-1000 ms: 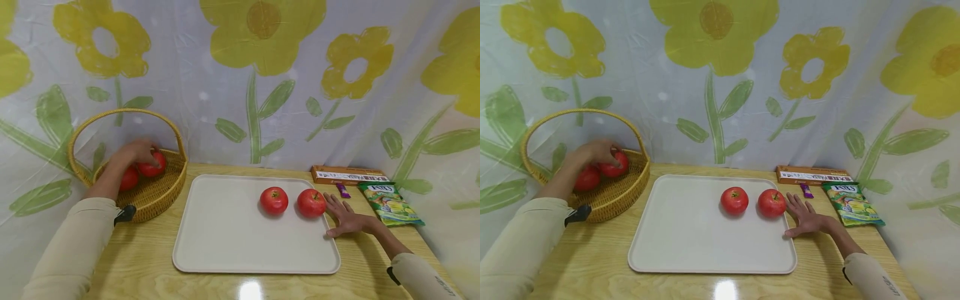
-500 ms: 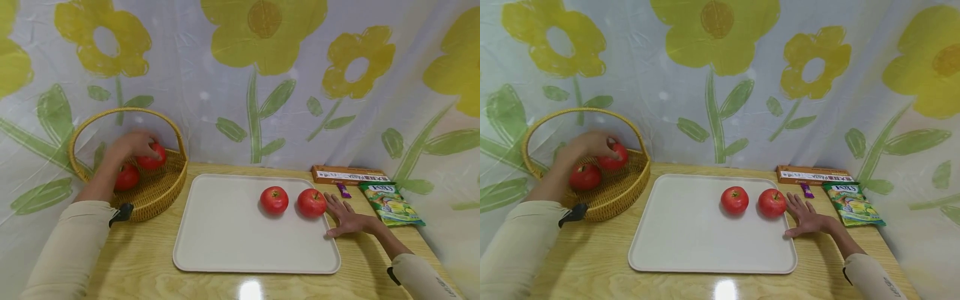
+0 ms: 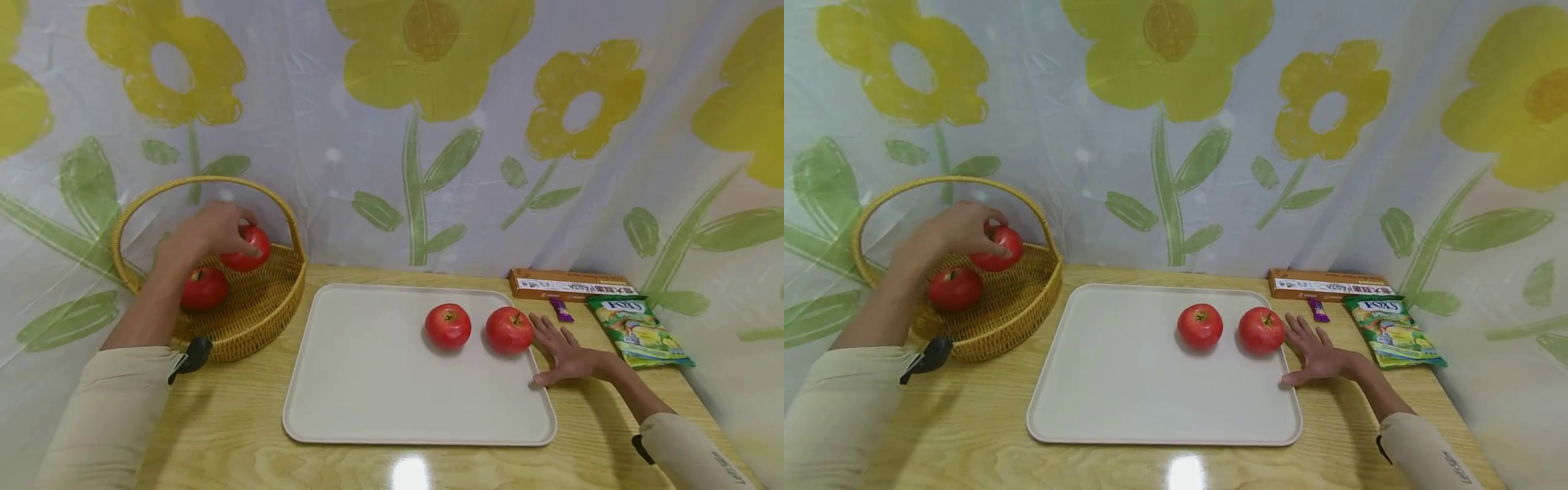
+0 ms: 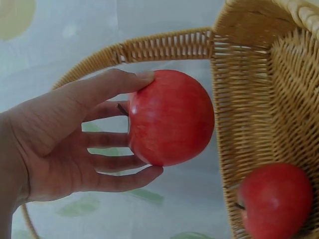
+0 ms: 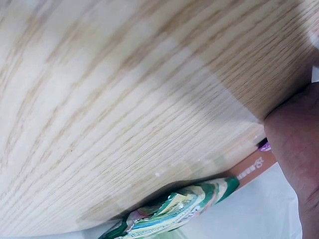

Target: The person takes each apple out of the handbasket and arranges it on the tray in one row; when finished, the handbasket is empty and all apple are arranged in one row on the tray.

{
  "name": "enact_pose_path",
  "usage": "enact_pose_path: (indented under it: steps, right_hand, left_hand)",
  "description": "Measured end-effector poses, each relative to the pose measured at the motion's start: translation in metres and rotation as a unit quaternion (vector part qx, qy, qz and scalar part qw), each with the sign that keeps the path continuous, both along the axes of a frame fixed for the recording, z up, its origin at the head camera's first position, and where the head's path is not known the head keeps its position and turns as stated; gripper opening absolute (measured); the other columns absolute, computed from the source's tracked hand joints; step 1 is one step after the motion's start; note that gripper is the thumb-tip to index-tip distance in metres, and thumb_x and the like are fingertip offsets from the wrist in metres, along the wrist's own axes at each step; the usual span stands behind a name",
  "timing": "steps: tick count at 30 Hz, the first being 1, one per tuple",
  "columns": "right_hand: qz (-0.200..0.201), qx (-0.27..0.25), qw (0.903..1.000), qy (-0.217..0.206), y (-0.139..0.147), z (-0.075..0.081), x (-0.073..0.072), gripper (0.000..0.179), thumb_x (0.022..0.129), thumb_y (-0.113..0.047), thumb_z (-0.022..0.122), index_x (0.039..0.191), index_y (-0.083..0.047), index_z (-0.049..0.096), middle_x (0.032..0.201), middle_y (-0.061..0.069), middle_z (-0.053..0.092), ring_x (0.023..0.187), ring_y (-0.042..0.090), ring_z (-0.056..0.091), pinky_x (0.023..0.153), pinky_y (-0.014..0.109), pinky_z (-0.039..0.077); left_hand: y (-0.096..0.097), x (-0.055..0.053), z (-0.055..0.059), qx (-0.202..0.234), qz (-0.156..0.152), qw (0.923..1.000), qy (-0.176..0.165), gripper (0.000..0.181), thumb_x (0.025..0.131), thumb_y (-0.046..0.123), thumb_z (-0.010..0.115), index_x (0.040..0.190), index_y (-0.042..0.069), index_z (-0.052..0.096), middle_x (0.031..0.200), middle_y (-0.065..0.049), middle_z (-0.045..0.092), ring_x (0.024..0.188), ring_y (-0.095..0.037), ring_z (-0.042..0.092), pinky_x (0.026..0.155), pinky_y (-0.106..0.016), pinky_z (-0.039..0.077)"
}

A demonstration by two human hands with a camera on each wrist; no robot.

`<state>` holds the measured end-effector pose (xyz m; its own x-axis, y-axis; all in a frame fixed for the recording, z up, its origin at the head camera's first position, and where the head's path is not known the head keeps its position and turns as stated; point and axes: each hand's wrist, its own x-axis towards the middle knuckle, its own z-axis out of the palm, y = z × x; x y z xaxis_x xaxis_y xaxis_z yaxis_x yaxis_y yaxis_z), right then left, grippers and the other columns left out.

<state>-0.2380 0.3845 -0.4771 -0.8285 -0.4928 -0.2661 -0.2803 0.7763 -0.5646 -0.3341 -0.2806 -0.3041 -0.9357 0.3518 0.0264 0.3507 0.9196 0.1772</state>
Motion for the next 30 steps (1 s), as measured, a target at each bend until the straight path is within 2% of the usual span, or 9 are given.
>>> enact_pose_path:
  steps: [3,7,10,15,19,24,30]
  right_hand:
    - [0.001,-0.009,0.9999,0.006,0.002,-0.004,-0.001,0.124,0.081,-0.050,0.082,0.167,-0.003,0.006,0.171,0.032,-0.013,0.153,0.060,-0.022,0.114,0.082,-0.019]
    - [0.006,-0.025,0.9996,0.010,0.003,-0.008,-0.001,0.120,0.083,-0.049,0.080,0.170,-0.018,0.002,0.172,0.028,-0.016,0.154,0.054,-0.027,0.112,0.080,-0.025]
    - [0.007,-0.032,0.9994,0.008,0.003,-0.007,-0.002,0.121,0.084,-0.048,0.080,0.169,-0.016,0.001,0.172,0.028,-0.017,0.154,0.054,-0.028,0.112,0.079,-0.026]
    - [0.001,-0.017,0.9998,0.006,0.004,-0.004,-0.001,0.125,0.081,-0.050,0.083,0.166,0.000,0.006,0.171,0.033,-0.013,0.154,0.060,-0.021,0.114,0.082,-0.019]
    - [0.007,-0.027,0.9996,0.007,0.003,-0.002,0.001,0.123,0.081,-0.045,0.083,0.166,0.000,0.006,0.170,0.033,-0.013,0.153,0.060,-0.022,0.113,0.082,-0.021]
    - [0.007,-0.038,0.9992,0.007,0.004,-0.003,0.001,0.123,0.083,-0.045,0.082,0.166,0.000,0.004,0.169,0.034,-0.014,0.153,0.059,-0.024,0.112,0.081,-0.022]
    - [0.006,-0.033,0.9994,0.001,0.002,-0.003,0.002,0.124,0.082,-0.047,0.082,0.165,0.001,0.003,0.169,0.034,-0.015,0.153,0.059,-0.024,0.112,0.081,-0.023]
  left_hand:
    - [0.004,0.007,0.003,-0.002,-0.011,0.9997,0.022,0.058,0.079,0.029,0.085,0.123,-0.006,0.069,0.118,-0.025,0.072,0.104,-0.038,0.066,0.089,-0.053,0.056]
    - [0.010,0.017,0.002,-0.011,-0.032,0.9973,0.065,0.050,0.079,0.029,0.082,0.116,-0.003,0.072,0.108,-0.021,0.074,0.092,-0.031,0.065,0.081,-0.049,0.057]
    - [0.016,0.026,0.002,-0.019,-0.051,0.9950,0.084,0.047,0.078,0.029,0.081,0.113,-0.001,0.072,0.105,-0.020,0.073,0.090,-0.031,0.064,0.080,-0.049,0.057]
    - [0.031,0.038,0.001,-0.009,-0.064,0.9955,0.070,0.048,0.081,0.028,0.079,0.117,0.000,0.069,0.106,-0.022,0.068,0.090,-0.032,0.063,0.076,-0.047,0.059]
    - [0.044,0.043,0.002,-0.003,-0.073,0.9952,0.065,0.048,0.082,0.027,0.079,0.119,-0.001,0.069,0.106,-0.023,0.065,0.088,-0.031,0.063,0.074,-0.045,0.059]
    - [0.063,0.051,0.001,-0.007,-0.091,0.9932,0.072,0.047,0.082,0.028,0.078,0.119,0.000,0.070,0.103,-0.019,0.068,0.090,-0.031,0.064,0.077,-0.046,0.061]
    - [0.093,0.059,-0.008,-0.004,-0.107,0.9936,0.036,0.049,0.086,0.026,0.078,0.126,0.001,0.067,0.114,-0.019,0.067,0.100,-0.034,0.065,0.084,-0.047,0.063]
